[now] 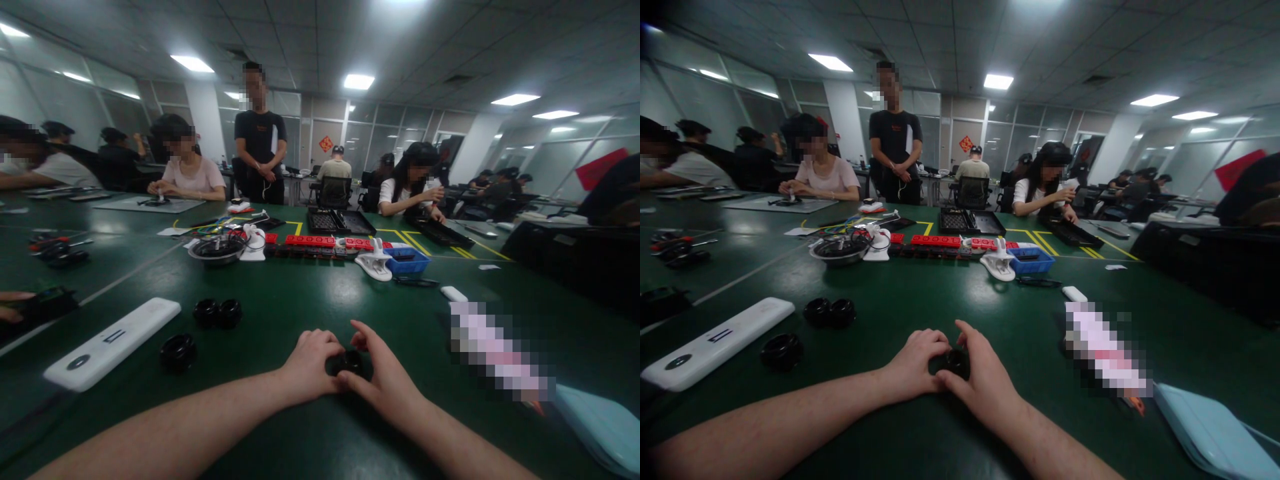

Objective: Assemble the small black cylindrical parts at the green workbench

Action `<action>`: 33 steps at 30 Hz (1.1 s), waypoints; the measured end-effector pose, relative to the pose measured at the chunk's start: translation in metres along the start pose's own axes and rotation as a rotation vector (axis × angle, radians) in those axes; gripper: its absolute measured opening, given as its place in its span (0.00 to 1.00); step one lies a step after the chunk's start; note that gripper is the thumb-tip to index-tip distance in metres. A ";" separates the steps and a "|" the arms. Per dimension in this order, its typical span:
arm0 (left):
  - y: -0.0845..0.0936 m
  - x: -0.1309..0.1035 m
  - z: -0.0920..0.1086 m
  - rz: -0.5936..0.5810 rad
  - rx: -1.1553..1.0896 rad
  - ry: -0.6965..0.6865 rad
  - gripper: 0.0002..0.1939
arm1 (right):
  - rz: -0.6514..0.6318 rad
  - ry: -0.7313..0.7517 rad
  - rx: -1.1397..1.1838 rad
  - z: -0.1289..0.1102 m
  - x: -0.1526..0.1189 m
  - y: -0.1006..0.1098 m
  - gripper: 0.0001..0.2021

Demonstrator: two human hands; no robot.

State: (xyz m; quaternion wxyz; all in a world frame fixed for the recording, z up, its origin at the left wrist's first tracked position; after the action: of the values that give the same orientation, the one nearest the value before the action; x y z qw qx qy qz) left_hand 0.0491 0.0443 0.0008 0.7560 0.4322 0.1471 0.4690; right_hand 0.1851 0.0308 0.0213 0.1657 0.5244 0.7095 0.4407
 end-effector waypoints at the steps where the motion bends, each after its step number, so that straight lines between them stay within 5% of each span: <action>1: 0.000 0.000 0.000 0.001 0.001 0.001 0.16 | -0.002 -0.017 0.003 0.001 0.001 -0.001 0.35; 9: 0.000 0.000 0.001 -0.002 0.007 0.006 0.16 | -0.044 0.182 0.072 -0.009 -0.005 -0.001 0.36; 18: 0.000 0.001 0.001 -0.031 0.035 0.010 0.13 | 0.026 0.046 -0.027 -0.003 -0.001 -0.003 0.30; 25: -0.004 0.003 0.001 -0.066 0.037 0.035 0.09 | -0.025 0.230 0.061 -0.014 -0.008 -0.001 0.32; 33: -0.005 0.002 0.002 -0.075 0.009 0.005 0.10 | 0.079 0.022 -0.045 -0.004 0.000 0.003 0.26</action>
State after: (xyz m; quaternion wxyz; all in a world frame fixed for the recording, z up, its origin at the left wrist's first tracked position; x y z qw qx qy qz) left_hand 0.0542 0.0446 -0.0014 0.7707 0.4287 0.1669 0.4408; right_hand 0.1842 0.0286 0.0262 0.1524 0.5433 0.6798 0.4685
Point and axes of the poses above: each hand's wrist, its own x-axis towards the middle knuckle, its own y-axis out of the back of the hand, z = x × y, the point moved 4 cm from there along x, towards the middle knuckle, and after that the axes turned 9 degrees about -x, right-handed, at the moved point
